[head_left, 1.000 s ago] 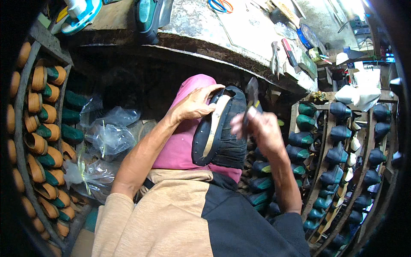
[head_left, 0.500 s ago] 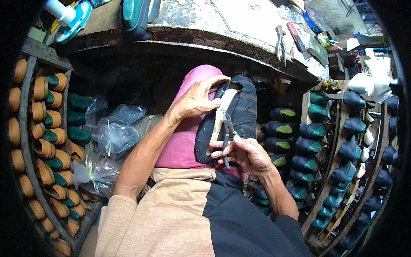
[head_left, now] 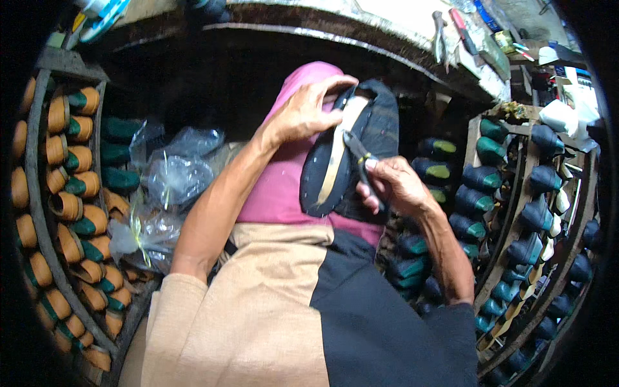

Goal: The person sits on the floor and repairs a black slip-on shoe. They use a hammer to tap the shoe last, then use pliers to pull and secure the sole edge. They insert a small metal pin into the sole and tap it with a red rubber mallet.

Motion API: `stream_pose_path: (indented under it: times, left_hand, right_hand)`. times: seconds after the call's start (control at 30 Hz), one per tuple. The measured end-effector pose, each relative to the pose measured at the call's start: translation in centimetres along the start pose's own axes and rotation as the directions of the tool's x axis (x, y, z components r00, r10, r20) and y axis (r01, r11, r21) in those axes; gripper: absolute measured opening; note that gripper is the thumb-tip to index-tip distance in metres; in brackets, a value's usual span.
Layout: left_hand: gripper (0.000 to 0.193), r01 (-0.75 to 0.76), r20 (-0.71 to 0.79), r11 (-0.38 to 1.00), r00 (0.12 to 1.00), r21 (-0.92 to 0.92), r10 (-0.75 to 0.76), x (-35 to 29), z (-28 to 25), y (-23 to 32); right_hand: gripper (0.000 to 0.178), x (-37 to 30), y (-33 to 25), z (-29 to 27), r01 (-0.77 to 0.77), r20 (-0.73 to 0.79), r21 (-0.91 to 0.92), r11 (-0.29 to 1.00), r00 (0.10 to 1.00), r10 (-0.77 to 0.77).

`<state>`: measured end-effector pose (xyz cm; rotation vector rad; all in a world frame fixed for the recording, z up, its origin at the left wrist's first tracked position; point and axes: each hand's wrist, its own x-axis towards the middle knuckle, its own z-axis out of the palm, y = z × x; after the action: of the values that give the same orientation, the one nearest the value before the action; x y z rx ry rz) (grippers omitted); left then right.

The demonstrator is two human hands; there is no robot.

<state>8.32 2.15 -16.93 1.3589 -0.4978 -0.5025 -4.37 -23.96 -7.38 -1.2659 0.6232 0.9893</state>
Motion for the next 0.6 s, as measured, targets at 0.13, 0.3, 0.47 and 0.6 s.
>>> stream_pose_path:
  times: [0.13, 0.3, 0.47, 0.6]
  left_hand:
    - [0.069, -0.024, -0.065, 0.992, 0.997, 0.127, 0.033, -0.1, 0.1, -0.2]
    - [0.064, 0.025, -0.183, 0.976, 0.983, 0.217, 0.016, -0.8, 0.9, 0.4]
    - [0.057, 0.051, -0.287, 0.907, 0.955, 0.417, 0.078, 0.3, 3.5, 0.6]
    - [0.036, 0.120, -0.288, 0.832, 0.956, 0.542, 0.050, 2.9, 3.7, -0.2]
  right_hand:
    - [0.033, -1.9, 0.9, 3.0, 0.109, 0.157, -0.987, -0.115, 0.747, -0.646]
    - [0.042, -3.7, -1.3, 4.0, 0.133, -0.145, -0.884, 0.449, 0.834, -0.532]
    - [0.041, -1.4, -9.6, 3.7, 0.375, -0.091, -0.450, 0.810, 0.883, -0.460]
    - [0.037, 2.9, -17.7, 3.6, 0.454, 0.095, -0.281, 0.846, 0.890, -0.446]
